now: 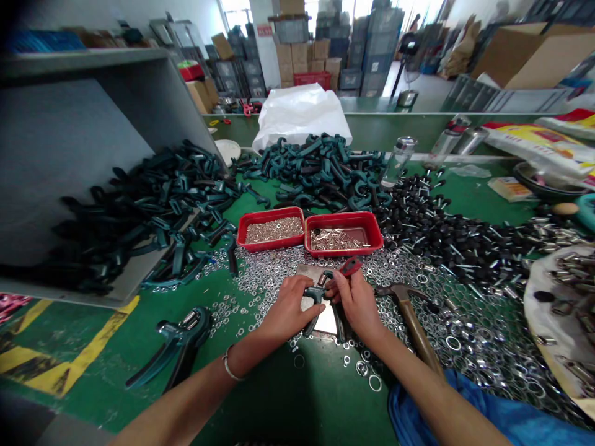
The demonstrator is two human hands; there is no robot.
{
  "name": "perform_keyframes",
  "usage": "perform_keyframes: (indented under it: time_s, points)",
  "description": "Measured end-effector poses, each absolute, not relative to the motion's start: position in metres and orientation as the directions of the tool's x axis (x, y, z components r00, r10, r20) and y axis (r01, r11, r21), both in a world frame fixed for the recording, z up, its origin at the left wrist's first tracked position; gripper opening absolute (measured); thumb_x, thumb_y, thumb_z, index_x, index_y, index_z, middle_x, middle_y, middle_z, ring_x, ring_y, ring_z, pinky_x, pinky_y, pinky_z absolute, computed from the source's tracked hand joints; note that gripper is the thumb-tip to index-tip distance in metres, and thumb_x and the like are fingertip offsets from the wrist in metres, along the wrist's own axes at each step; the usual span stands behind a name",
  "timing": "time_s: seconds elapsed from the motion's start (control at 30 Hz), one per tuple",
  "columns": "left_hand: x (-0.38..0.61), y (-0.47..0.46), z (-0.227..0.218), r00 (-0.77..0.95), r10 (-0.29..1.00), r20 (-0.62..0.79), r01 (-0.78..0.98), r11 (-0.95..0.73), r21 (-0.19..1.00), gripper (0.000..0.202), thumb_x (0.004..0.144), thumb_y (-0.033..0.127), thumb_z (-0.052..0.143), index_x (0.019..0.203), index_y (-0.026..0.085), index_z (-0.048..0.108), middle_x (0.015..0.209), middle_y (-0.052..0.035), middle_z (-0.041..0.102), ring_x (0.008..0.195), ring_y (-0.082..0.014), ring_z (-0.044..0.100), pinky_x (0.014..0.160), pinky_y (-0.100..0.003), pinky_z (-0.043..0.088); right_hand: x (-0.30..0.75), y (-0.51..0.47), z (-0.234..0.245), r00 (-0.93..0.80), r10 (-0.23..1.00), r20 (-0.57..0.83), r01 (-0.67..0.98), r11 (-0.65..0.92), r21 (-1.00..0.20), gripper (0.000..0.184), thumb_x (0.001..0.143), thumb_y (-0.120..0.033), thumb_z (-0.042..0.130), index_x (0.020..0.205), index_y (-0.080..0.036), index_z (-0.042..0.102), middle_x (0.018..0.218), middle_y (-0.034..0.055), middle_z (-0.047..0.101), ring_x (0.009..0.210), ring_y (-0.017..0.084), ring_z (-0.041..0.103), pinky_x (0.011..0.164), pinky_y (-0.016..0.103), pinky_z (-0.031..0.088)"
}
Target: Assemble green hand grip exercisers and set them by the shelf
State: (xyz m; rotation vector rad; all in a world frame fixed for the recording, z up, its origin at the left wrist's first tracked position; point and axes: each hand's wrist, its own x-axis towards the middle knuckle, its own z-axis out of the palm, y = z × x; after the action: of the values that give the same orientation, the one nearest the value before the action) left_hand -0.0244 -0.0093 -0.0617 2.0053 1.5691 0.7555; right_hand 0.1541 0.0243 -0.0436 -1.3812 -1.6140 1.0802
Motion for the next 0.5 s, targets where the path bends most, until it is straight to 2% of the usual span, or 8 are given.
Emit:
perform_keyframes:
  time_s: [0.13, 0.27, 0.5]
  points:
    - [-0.024, -0.009, -0.063, 0.189, 0.972, 0.137, 0.705, -0.232, 0.671, 0.043, 0.080, 0.035, 0.073, 0.114, 0.018, 0.052, 0.115, -0.0089, 0.055, 0.113, -0.0274, 0.045, 0.102, -0.045, 0.039, 0.153, 0.022, -0.041, -0.182, 0.983, 0.027, 0.442, 0.106, -0.891, 0.030, 0.097, -0.057, 0.040, 0.096, -0.028, 0.046, 0.084, 0.0068, 0.071, 0.069, 0.026, 0.069, 0.068, 0.040, 0.056]
    - [-0.024, -0.009, -0.062, 0.187, 0.974, 0.128, 0.709, -0.224, 0.668, 0.042, 0.080, 0.035, 0.074, 0.113, 0.020, 0.052, 0.116, -0.0084, 0.054, 0.113, -0.0285, 0.047, 0.103, -0.047, 0.038, 0.154, 0.025, -0.041, -0.187, 0.982, -0.006, 0.416, 0.074, -0.906, 0.032, 0.095, -0.060, 0.042, 0.095, -0.028, 0.046, 0.084, 0.0070, 0.072, 0.066, 0.026, 0.069, 0.065, 0.041, 0.056]
    - [-0.024, -0.008, -0.063, 0.192, 0.973, 0.126, 0.706, -0.226, 0.672, 0.042, 0.081, 0.036, 0.073, 0.113, 0.017, 0.052, 0.117, -0.0102, 0.055, 0.114, -0.0287, 0.046, 0.103, -0.047, 0.037, 0.158, 0.034, -0.054, -0.192, 0.980, -0.051, 0.153, -0.022, -0.988, 0.035, 0.094, -0.060, 0.045, 0.099, -0.026, 0.043, 0.085, 0.0039, 0.073, 0.060, 0.020, 0.067, 0.056, 0.034, 0.057]
